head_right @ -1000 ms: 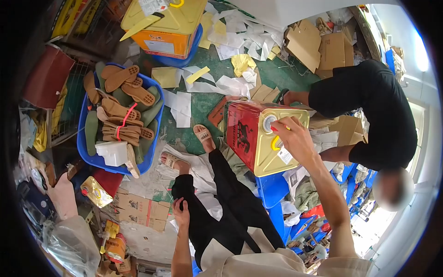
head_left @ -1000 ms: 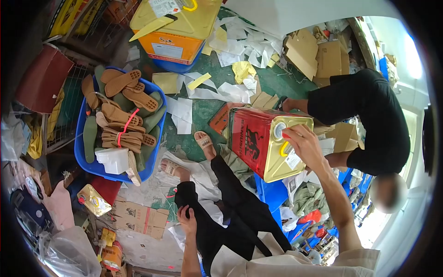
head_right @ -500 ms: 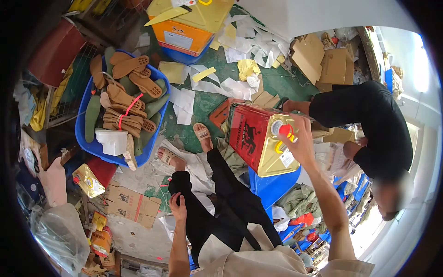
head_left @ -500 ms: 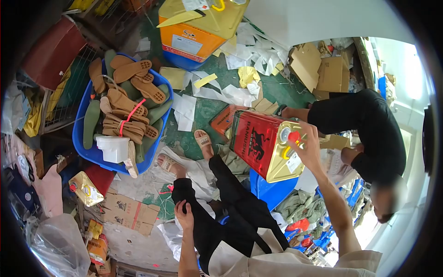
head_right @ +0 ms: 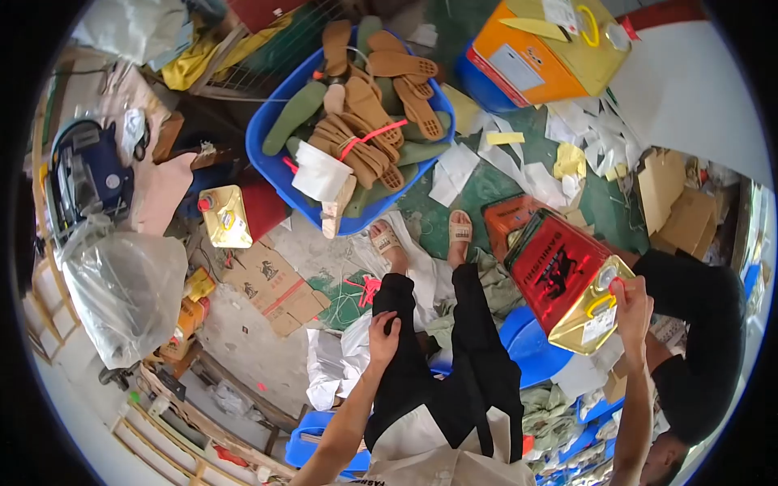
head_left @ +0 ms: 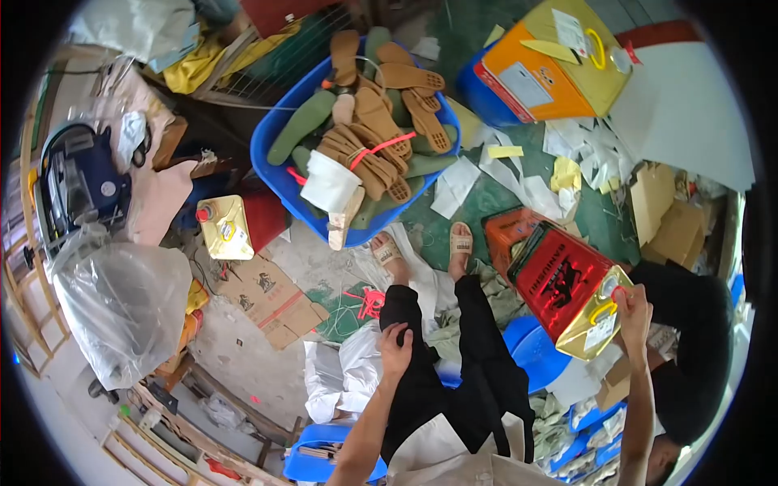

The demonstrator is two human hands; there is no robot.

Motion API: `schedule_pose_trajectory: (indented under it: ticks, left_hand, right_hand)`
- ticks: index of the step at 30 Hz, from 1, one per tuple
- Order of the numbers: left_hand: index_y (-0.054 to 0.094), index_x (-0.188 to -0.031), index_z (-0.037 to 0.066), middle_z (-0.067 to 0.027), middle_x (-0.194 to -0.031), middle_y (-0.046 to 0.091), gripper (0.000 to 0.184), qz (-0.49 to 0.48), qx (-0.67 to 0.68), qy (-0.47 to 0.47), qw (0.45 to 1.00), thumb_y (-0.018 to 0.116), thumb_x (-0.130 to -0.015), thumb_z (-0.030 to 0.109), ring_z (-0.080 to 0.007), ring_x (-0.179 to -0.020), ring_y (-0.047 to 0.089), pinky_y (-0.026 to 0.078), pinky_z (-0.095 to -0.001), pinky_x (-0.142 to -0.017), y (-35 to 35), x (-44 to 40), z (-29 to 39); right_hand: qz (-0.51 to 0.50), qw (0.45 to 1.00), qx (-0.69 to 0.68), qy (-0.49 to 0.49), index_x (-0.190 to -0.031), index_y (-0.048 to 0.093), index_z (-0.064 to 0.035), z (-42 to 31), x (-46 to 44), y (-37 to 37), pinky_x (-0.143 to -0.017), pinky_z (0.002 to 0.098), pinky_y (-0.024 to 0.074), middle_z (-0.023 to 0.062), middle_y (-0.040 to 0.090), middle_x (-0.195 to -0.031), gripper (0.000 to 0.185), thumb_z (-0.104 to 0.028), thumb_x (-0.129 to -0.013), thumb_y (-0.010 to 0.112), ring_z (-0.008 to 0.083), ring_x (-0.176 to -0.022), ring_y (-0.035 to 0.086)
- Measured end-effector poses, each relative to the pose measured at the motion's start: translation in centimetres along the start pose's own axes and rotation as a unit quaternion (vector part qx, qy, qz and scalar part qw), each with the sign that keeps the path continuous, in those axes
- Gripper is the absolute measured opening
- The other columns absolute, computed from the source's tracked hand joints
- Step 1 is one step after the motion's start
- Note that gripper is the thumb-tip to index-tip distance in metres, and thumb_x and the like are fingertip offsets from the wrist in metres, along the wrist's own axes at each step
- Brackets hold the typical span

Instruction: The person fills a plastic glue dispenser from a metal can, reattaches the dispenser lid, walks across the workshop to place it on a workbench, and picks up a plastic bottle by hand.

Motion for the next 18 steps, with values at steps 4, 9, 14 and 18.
schedule_pose_trajectory:
  ticks: [4,9,14,18]
  left_hand:
    - [0.072,-0.108,0.005,-0.0181,-0.114,0.067,0.024,0.01,0.034,0.004,0.999,0.069,-0.091,0.021,-0.0361,-0.11,0.062,0.047,-0.0443,-0.1,-0.6,-0.5,-0.7]
    - [0.072,-0.111,0.004,-0.0174,-0.109,0.069,0.027,-0.005,0.087,-0.043,0.995,0.068,-0.093,0.024,-0.0344,-0.107,0.063,0.047,-0.0426,-0.098,-1.8,-2.4,-2.6]
    - [0.07,-0.118,0.004,-0.0085,-0.105,0.07,0.029,-0.036,0.186,-0.124,0.974,0.068,-0.097,0.023,-0.0186,-0.096,0.065,0.051,-0.0322,-0.088,-4.0,-3.3,-4.6]
    - [0.069,-0.12,0.005,-0.0057,-0.101,0.071,0.029,-0.056,0.211,-0.138,0.966,0.068,-0.098,0.023,-0.0133,-0.089,0.064,0.051,-0.0292,-0.084,-5.2,-4.0,-7.2]
  right_hand:
    - [0.065,0.98,-0.188,0.016,-0.11,0.051,-0.0062,2.1,-0.3,1.2,-0.049,0.0337,0.0514,0.0123,0.064,-0.061,0.029,-0.029,-0.1,0.065,0.0143,-0.054,0.065]
    - [0.013,0.875,-0.366,0.315,-0.103,0.059,-0.0103,12.1,-0.4,9.3,-0.042,0.0332,0.0543,0.01,0.063,-0.071,0.041,-0.05,-0.103,0.051,0.0205,-0.051,0.064]
    - [0.045,0.981,-0.022,0.187,-0.116,0.061,-0.0081,5.0,0.6,2.5,-0.062,0.0404,0.0579,0.0186,0.069,-0.084,0.049,-0.051,-0.093,0.065,0.034,-0.068,0.07]
    - [0.062,0.987,0.136,-0.053,-0.12,0.062,-0.0043,-0.2,1.7,0.4,-0.078,0.0479,0.0548,0.0223,0.069,-0.1,0.046,-0.034,-0.087,0.074,0.0404,-0.089,0.068]
Point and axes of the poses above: each hand's wrist, its own x-axis away from the middle knuckle, its own y-axis out of the palm, z = x × y, the point moved 9 cm from there along -x, towards the middle knuckle
